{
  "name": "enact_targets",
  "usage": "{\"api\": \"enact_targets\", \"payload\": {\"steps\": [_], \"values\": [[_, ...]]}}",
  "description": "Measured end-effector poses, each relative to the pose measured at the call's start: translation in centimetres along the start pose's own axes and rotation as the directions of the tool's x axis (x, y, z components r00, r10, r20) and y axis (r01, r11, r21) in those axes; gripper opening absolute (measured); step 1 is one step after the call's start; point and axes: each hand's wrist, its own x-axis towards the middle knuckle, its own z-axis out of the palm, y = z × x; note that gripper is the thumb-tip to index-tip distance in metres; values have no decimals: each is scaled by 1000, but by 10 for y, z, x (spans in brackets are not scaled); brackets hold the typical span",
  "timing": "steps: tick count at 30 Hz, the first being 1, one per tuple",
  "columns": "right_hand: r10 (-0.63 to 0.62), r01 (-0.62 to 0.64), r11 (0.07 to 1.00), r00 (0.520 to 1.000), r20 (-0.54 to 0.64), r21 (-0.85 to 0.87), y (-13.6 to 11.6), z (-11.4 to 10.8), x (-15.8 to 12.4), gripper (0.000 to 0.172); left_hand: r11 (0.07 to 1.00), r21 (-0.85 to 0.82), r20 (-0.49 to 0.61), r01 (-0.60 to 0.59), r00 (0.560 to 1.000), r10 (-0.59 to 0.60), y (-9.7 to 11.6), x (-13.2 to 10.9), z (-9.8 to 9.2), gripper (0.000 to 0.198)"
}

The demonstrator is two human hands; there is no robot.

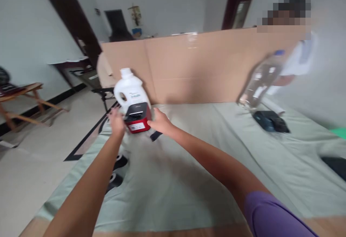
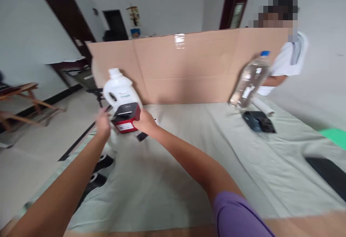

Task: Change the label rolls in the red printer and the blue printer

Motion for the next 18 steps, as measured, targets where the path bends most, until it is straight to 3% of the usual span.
{"api": "enact_targets", "payload": {"steps": [1, 2, 3, 4, 5, 6, 8, 10, 12, 14, 16, 17, 18], "values": [[4, -6, 998, 1000, -29, -61, 10, -27, -22, 55, 996, 14, -54, -87, 995, 88, 7, -12, 0, 40], [3, -12, 990, 998, -63, -144, 23, -58, -47, 59, 966, 59, -72, -254, 964, 258, 12, -29, 1, 41], [4, -27, 971, 995, -97, -236, 39, -93, -73, 60, 915, 68, -3, -398, 917, 399, 16, -52, 5, 41], [41, -86, 939, 989, -139, -333, 56, -130, -100, 61, 875, 40, 133, -483, 870, 475, 17, -79, 10, 39], [107, -191, 883, 971, -212, -430, 74, -169, -125, 61, 865, 0, 336, -502, 814, 473, 18, -111, 19, 34], [190, -329, 794, 933, -305, -512, 92, -208, -148, 60, 871, -15, 560, -492, 717, 414, 17, -146, 29, 31], [346, -625, 539, 776, -528, -565, 125, -278, -181, 63, 826, 20, 871, -563, 416, 262, 14, -215, 56, 36], [435, -755, 416, 655, -618, -507, 152, -331, -199, 71, 737, 54, 976, -674, 191, 103, 12, -270, 83, 45], [543, -824, 353, 566, -620, -443, 170, -366, -207, 81, 655, 18, 999, -755, 37, 15, 11, -304, 100, 54], [639, -853, 326, 517, -569, -408, 180, -384, -212, 87, 601, -22, 999, -799, -45, -24, 14, -321, 102, 58], [687, -855, 310, 504, -524, -416, 182, -389, -215, 87, 571, -43, 997, -820, -75, -32, 18, -326, 91, 60], [671, -827, 328, 544, -503, -457, 179, -387, -216, 85, 565, -49, 997, -824, -77, -27, 19, -327, 84, 60], [616, -770, 380, 624, -482, -512, 175, -382, -216, 82, 562, -56, 997, -825, -79, -17, 21, -328, 77, 60]]}}
